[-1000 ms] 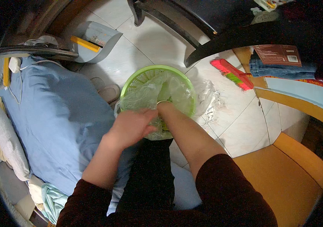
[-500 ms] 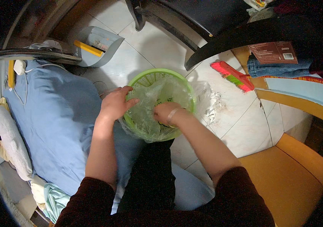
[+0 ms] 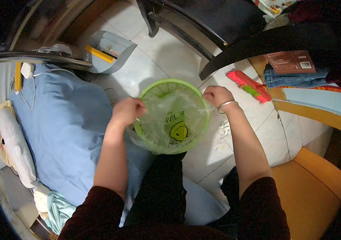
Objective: The person sweeps the tiled floor with a broom and dustpan, collecting debris into a green basket. They sit on the floor to reach under the bed, pick up slippers, and later line the basket with a plastic bag.
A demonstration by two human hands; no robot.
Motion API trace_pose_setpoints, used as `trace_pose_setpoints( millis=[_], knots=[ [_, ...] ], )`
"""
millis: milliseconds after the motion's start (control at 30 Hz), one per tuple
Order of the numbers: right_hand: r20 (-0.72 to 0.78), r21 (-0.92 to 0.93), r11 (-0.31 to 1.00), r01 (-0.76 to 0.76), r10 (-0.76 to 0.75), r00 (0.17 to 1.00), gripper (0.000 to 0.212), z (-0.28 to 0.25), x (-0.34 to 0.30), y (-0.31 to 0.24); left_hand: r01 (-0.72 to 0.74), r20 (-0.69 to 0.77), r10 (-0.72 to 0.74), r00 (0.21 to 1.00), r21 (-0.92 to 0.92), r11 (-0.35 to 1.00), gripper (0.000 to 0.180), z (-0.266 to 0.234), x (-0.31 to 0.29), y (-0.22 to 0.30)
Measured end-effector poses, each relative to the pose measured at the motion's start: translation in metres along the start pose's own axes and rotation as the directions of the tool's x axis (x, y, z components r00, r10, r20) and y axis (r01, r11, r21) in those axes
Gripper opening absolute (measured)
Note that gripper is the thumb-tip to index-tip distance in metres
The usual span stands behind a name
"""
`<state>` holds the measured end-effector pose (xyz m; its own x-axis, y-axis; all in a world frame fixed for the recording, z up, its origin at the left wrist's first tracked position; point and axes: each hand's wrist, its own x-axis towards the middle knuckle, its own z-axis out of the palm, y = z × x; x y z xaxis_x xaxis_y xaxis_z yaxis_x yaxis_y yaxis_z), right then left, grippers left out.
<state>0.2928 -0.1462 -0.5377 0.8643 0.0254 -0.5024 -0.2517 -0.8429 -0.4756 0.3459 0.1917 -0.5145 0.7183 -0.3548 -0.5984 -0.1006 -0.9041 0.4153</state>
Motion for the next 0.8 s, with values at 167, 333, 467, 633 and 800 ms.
trace_pose_setpoints(
  millis=[167, 333, 467, 633, 800],
  knots=[
    [-0.404, 0.347, 0.924, 0.163, -0.01, 0.915, 0.014, 0.015, 0.023, 0.014, 0.007, -0.463, -0.188, 0.866, -0.366, 0.931, 0.017, -0.001, 0.019, -0.012],
    [-0.536, 0.308, 0.93, 0.201, -0.005, 0.845, 0.023, 0.033, 0.069, 0.017, 0.069, -0.331, -0.373, 0.867, -0.661, 0.747, 0.021, 0.017, 0.04, -0.027],
    [-0.252, 0.291, 0.956, 0.035, 0.042, 0.967, 0.026, 0.071, 0.089, 0.052, 0.134, -0.255, -0.39, 0.885, -0.662, 0.737, 0.021, 0.047, 0.058, -0.044],
    [-0.035, 0.391, 0.917, -0.084, 0.106, 0.994, 0.023, 0.103, 0.064, 0.066, 0.295, -0.191, -0.416, 0.889, -0.456, 0.84, 0.018, 0.085, 0.064, -0.084],
    [-0.254, 0.582, 0.813, 0.004, 0.177, 0.951, 0.02, 0.112, -0.01, 0.069, 0.274, -0.456, -0.285, 0.843, -0.093, 0.957, 0.02, 0.075, 0.035, -0.046]
  ],
)
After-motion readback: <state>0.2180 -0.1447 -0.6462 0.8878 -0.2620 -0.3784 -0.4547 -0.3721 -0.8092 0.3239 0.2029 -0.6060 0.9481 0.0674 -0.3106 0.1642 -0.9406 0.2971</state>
